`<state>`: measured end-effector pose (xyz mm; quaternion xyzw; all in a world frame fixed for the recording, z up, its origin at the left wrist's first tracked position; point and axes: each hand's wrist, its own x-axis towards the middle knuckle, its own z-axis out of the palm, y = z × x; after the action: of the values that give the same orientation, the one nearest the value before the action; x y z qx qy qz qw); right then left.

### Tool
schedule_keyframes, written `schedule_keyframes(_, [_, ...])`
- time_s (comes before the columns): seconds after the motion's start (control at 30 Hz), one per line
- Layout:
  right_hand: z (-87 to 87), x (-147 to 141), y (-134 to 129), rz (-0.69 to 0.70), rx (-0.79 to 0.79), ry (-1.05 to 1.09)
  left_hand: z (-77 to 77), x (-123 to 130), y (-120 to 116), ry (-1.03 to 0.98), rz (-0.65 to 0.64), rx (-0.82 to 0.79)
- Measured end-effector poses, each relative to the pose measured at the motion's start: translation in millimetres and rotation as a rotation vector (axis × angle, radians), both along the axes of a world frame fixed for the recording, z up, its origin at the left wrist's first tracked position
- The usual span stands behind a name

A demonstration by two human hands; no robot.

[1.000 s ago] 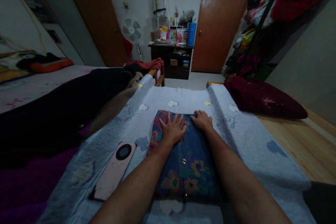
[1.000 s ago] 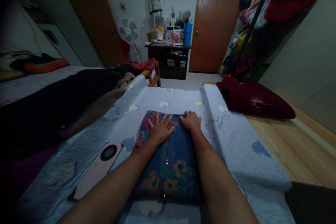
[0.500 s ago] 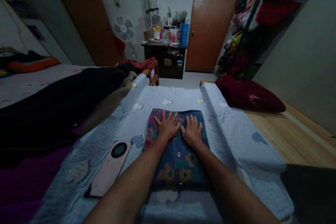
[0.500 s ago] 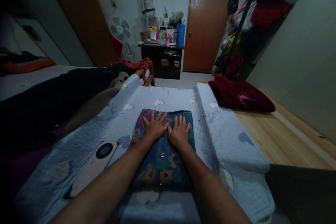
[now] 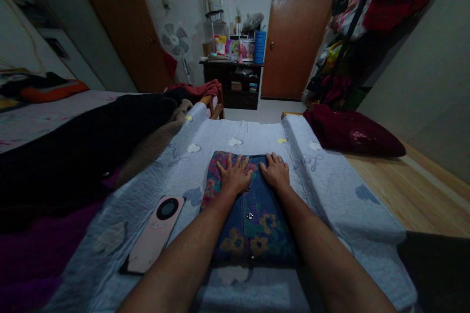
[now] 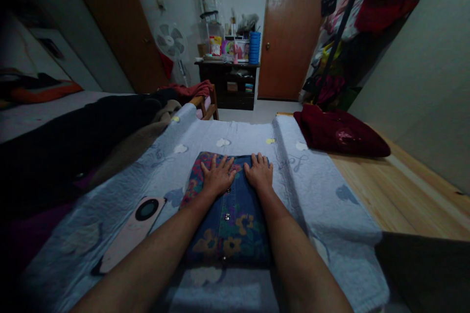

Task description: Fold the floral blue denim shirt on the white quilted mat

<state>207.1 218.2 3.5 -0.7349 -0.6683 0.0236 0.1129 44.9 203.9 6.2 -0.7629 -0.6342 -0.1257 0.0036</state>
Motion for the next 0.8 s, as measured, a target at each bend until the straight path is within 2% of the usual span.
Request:
schedule_keyframes(0.17, [5.2,4.9,10.1,-0.021,-0.099,0.033,2.5,0.9,-1.1,0.001,0.017,-0.031])
schedule_keyframes(0.3, [12.7,-2.4,2.7,-0.032,-0.155,0.058,2.9,0.9,-1.7,-0.015,0.021,-0.038])
schedule_keyframes(0.47, [13.0,-35.8,-43.1,0.112,-0.199,0.090,0.3,-1.6,-1.0,-0.026,0.006,-0.031])
schedule_keyframes(0.6, [9.3,-55.9,-82.8,0.166,-0.212,0.104,-2.4,-2.9,1.9,-0.023,-0.016,-0.050])
schedule_keyframes(0.8, [9.8,-57.0,-102.7,0.199,-0.196,0.069,-4.7,-3.1,8.5,-0.008,-0.034,-0.076])
